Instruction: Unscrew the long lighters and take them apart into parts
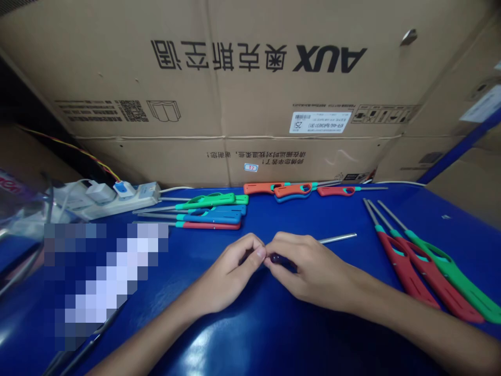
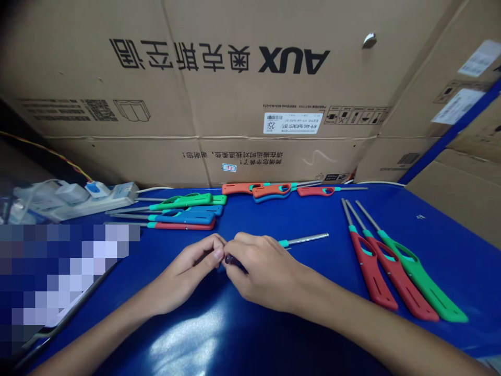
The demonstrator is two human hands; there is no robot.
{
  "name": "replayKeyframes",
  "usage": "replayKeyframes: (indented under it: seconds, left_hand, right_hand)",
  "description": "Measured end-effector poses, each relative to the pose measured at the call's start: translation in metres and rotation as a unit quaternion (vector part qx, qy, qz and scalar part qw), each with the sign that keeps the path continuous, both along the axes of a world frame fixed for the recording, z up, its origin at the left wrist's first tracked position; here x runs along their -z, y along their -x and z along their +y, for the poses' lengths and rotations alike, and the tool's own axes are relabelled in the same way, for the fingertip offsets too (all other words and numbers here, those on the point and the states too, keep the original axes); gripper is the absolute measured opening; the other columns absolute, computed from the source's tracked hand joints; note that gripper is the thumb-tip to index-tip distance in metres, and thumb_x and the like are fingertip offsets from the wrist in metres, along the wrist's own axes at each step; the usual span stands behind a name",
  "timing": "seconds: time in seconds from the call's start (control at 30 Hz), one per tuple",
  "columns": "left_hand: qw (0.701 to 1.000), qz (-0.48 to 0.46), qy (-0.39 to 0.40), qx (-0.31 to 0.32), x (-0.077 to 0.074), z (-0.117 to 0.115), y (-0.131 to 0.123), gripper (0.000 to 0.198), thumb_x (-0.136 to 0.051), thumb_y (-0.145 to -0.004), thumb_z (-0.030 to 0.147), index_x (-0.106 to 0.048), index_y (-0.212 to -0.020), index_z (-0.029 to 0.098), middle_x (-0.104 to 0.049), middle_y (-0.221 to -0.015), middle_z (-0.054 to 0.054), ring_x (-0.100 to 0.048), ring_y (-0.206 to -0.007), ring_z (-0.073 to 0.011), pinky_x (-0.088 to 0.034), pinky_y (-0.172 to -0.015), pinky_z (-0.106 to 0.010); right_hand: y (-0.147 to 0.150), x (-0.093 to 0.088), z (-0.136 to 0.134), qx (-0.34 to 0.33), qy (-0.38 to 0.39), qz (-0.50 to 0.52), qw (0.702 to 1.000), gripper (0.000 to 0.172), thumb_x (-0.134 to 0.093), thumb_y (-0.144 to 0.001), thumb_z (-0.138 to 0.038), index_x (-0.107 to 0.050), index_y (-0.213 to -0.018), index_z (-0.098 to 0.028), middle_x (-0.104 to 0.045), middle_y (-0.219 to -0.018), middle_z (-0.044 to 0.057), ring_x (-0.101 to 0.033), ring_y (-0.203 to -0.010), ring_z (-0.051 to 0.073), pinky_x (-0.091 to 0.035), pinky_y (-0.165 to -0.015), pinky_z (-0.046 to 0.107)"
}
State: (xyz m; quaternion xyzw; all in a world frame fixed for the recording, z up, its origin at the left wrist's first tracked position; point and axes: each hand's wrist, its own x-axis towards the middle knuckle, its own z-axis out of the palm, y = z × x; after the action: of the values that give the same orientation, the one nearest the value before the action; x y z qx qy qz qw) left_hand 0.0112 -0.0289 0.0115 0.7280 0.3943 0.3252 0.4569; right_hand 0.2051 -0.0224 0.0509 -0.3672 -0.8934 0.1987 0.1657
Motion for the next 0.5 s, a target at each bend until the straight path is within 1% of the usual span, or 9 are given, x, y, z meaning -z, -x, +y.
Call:
replayKeyframes:
  seconds: [0.13, 0.2, 0.27, 0.33, 0.37, 0.4, 0.43, 0.47, 0.5]
  left_hand:
    - [1.0, 0.001, 0.002, 0.014, -0.001, -0.006, -0.004, 0.029, -0.039, -0.101, 0.041, -0.052, -0.085, 0.02, -0.054, -0.088, 0.0, -0.052, -0.084, -0.0156, -0.043, -0.081, -0.029]
    - [1.0, 0.01, -0.01, 0.024, -0.001, -0.008, -0.005, 0.028, -0.039, -0.101, 0.04, -0.052, -0.086, 0.02, -0.055, -0.088, 0.0, -0.053, -0.084, -0.0154, -0.044, -0.08, -0.029]
    - [0.998, 0.034, -0.039, 0.034, 0.0, -0.009, -0.007, 0.024, -0.041, -0.101, 0.039, -0.052, -0.089, 0.021, -0.056, -0.092, -0.001, -0.054, -0.088, -0.0161, -0.044, -0.083, -0.031]
    - [0.99, 0.1, -0.09, 0.03, 0.001, -0.009, -0.007, 0.018, -0.048, -0.098, 0.038, -0.053, -0.098, 0.021, -0.057, -0.102, -0.002, -0.053, -0.098, -0.0191, -0.043, -0.091, -0.036]
    - [0.982, 0.145, -0.12, 0.023, 0.003, -0.008, -0.007, 0.017, -0.051, -0.097, 0.037, -0.053, -0.104, 0.021, -0.057, -0.107, -0.004, -0.052, -0.103, -0.0214, -0.042, -0.095, -0.04]
    - [0.971, 0.191, -0.146, 0.017, 0.004, -0.008, -0.007, 0.02, -0.055, -0.095, 0.035, -0.052, -0.11, 0.021, -0.056, -0.111, -0.005, -0.05, -0.106, -0.0236, -0.041, -0.098, -0.044]
    - [0.959, 0.23, -0.167, 0.013, 0.006, -0.007, -0.006, 0.024, -0.057, -0.094, 0.033, -0.052, -0.115, 0.021, -0.056, -0.114, -0.006, -0.05, -0.107, -0.0252, -0.041, -0.099, -0.046]
    - [0.949, 0.257, -0.182, 0.011, 0.008, -0.006, -0.006, 0.026, -0.057, -0.093, 0.03, -0.051, -0.118, 0.021, -0.056, -0.114, -0.007, -0.05, -0.106, -0.0259, -0.042, -0.098, -0.048]
    - [0.942, 0.276, -0.192, 0.011, 0.009, -0.005, -0.005, 0.027, -0.057, -0.094, 0.027, -0.051, -0.119, 0.02, -0.056, -0.114, -0.008, -0.051, -0.105, -0.026, -0.044, -0.096, -0.048]
  right_hand:
    - [-0.003, 0.001, -0.009, 0.002, 0.015, 0.045, 0.999, 0.017, -0.049, -0.09, -0.013, -0.066, -0.092, -0.014, -0.062, -0.081, 0.003, -0.054, -0.067, 0.012, -0.041, -0.064, 0.024]
    - [-0.006, 0.0, -0.014, -0.005, 0.026, 0.05, 0.998, 0.016, -0.05, -0.088, -0.011, -0.065, -0.09, -0.015, -0.061, -0.079, 0.003, -0.053, -0.066, 0.012, -0.04, -0.062, 0.023]
    - [-0.014, -0.002, -0.015, -0.012, 0.03, 0.043, 0.999, 0.015, -0.051, -0.086, -0.01, -0.064, -0.085, -0.017, -0.062, -0.078, 0.002, -0.054, -0.066, 0.012, -0.04, -0.062, 0.022]
    - [-0.035, -0.004, -0.008, 0.017, 0.011, 0.028, 0.999, 0.013, -0.052, -0.083, -0.012, -0.062, -0.079, -0.019, -0.063, -0.076, 0.001, -0.056, -0.066, 0.013, -0.041, -0.062, 0.023]
    - [-0.051, -0.006, -0.001, 0.054, -0.005, 0.009, 0.998, 0.013, -0.052, -0.083, -0.014, -0.063, -0.077, -0.02, -0.065, -0.076, 0.001, -0.058, -0.068, 0.014, -0.043, -0.064, 0.024]
    - [-0.07, -0.007, 0.008, 0.122, -0.029, -0.011, 0.992, 0.012, -0.053, -0.083, -0.017, -0.063, -0.077, -0.02, -0.066, -0.075, 0.001, -0.059, -0.066, 0.015, -0.043, -0.064, 0.025]
    - [-0.093, -0.008, 0.019, 0.207, -0.053, -0.043, 0.976, 0.011, -0.054, -0.083, -0.02, -0.064, -0.078, -0.02, -0.067, -0.073, 0.002, -0.059, -0.063, 0.016, -0.043, -0.062, 0.026]
    - [-0.117, -0.009, 0.03, 0.295, -0.073, -0.088, 0.949, 0.012, -0.054, -0.082, -0.023, -0.064, -0.078, -0.02, -0.068, -0.071, 0.004, -0.06, -0.062, 0.018, -0.043, -0.062, 0.028]
    - [-0.142, -0.01, 0.04, 0.365, -0.083, -0.139, 0.917, 0.018, -0.051, -0.087, -0.028, -0.066, -0.085, -0.019, -0.07, -0.077, 0.007, -0.063, -0.067, 0.02, -0.044, -0.065, 0.03]
